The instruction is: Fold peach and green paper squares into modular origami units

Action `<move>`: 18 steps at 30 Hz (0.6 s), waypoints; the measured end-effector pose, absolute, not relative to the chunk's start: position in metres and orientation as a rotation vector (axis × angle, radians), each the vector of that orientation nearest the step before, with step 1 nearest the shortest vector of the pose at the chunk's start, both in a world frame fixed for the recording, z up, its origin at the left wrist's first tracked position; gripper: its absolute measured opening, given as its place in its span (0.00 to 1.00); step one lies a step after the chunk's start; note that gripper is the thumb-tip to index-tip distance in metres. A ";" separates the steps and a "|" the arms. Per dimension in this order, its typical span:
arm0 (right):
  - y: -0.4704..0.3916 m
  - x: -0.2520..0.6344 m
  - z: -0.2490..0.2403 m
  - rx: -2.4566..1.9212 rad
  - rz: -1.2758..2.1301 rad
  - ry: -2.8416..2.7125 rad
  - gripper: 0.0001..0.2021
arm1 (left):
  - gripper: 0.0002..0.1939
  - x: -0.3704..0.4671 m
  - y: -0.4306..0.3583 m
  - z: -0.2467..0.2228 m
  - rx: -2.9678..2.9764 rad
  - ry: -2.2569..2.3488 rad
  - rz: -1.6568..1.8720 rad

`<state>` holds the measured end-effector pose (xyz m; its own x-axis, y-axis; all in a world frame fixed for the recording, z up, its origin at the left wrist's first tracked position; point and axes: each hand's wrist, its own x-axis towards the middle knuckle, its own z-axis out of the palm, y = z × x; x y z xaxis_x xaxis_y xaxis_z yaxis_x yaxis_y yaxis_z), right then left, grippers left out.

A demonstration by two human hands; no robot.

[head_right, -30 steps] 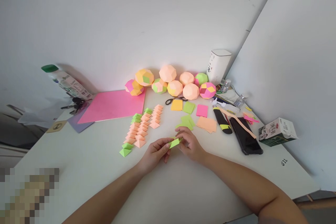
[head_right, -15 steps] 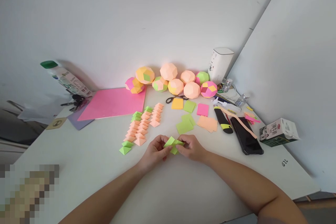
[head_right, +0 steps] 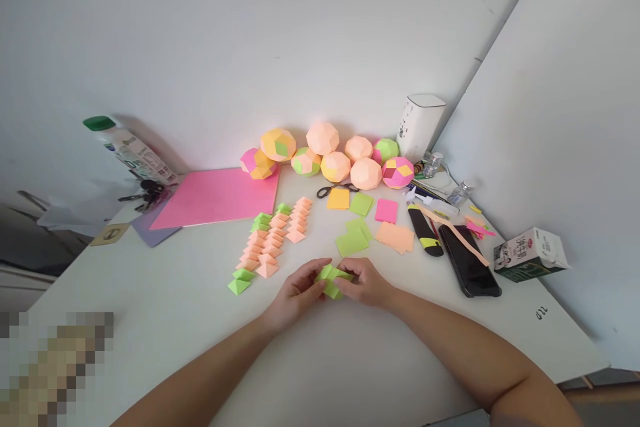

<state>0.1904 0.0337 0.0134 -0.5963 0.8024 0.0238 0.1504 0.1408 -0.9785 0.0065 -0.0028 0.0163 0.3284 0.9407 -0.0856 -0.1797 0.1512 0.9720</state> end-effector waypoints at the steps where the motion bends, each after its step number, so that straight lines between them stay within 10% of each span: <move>1: 0.034 0.191 0.013 -0.911 1.486 -1.862 0.12 | 0.20 0.006 -0.002 0.016 1.113 0.879 0.975; 18: 0.034 0.189 0.012 -0.885 1.401 -1.915 0.12 | 0.18 0.002 0.000 0.010 1.211 0.729 0.954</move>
